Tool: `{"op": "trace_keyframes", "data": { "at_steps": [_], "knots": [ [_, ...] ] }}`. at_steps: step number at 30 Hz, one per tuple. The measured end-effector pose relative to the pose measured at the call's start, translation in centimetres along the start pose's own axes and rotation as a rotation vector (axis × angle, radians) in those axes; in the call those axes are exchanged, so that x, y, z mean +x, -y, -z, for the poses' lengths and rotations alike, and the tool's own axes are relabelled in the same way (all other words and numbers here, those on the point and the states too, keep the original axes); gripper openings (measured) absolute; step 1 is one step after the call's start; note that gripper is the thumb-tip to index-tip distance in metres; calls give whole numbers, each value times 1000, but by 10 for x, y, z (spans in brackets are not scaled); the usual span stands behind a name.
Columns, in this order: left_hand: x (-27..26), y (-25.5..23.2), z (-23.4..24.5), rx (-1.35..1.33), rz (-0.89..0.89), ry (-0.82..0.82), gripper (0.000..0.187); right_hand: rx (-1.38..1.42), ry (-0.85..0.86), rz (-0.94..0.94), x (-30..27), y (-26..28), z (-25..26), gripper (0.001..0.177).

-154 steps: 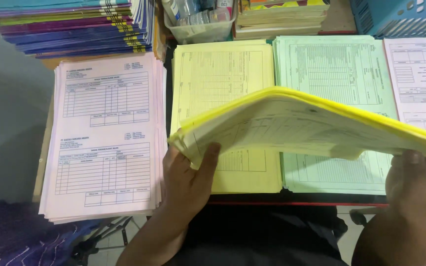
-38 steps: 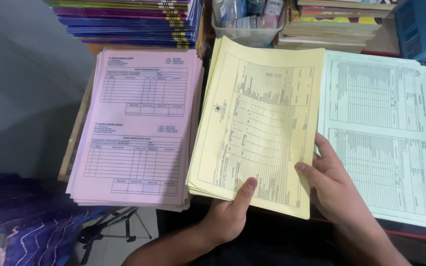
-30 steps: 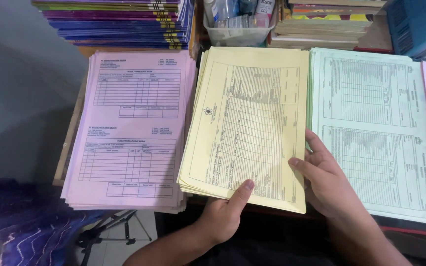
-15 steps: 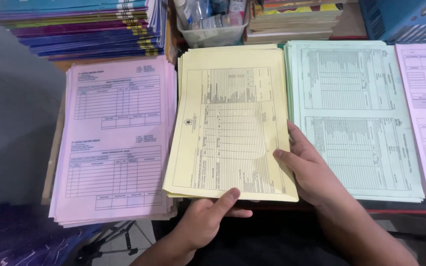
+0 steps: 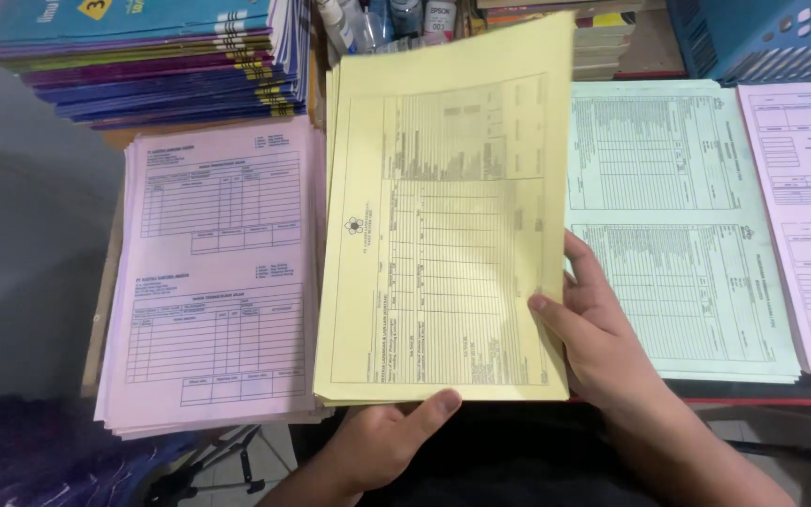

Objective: Sorting and organizing stacks of colored forms on a desk

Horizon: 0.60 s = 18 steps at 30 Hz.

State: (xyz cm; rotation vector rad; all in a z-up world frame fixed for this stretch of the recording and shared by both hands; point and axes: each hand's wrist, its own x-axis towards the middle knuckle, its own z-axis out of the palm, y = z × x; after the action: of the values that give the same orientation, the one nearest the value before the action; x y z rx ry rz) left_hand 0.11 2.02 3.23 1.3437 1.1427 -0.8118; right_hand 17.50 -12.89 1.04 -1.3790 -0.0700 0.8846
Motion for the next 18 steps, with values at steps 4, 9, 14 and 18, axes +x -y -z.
{"op": "trace_keyframes", "data": {
  "at_steps": [4,9,14,18],
  "knots": [
    [80,94,18,-756,-1361,550,79,32,-9,204,-11,-9,14,67],
    [-9,2,55,-554,-1305,160,108,-77,11,315,-15,1,27,67],
    [-10,-23,64,-503,-1418,-166,55,-139,179,462,-28,8,6,61],
    [-20,-37,62,-462,-1564,-368,43,-176,211,710,-17,6,8,53]
  ]
}}
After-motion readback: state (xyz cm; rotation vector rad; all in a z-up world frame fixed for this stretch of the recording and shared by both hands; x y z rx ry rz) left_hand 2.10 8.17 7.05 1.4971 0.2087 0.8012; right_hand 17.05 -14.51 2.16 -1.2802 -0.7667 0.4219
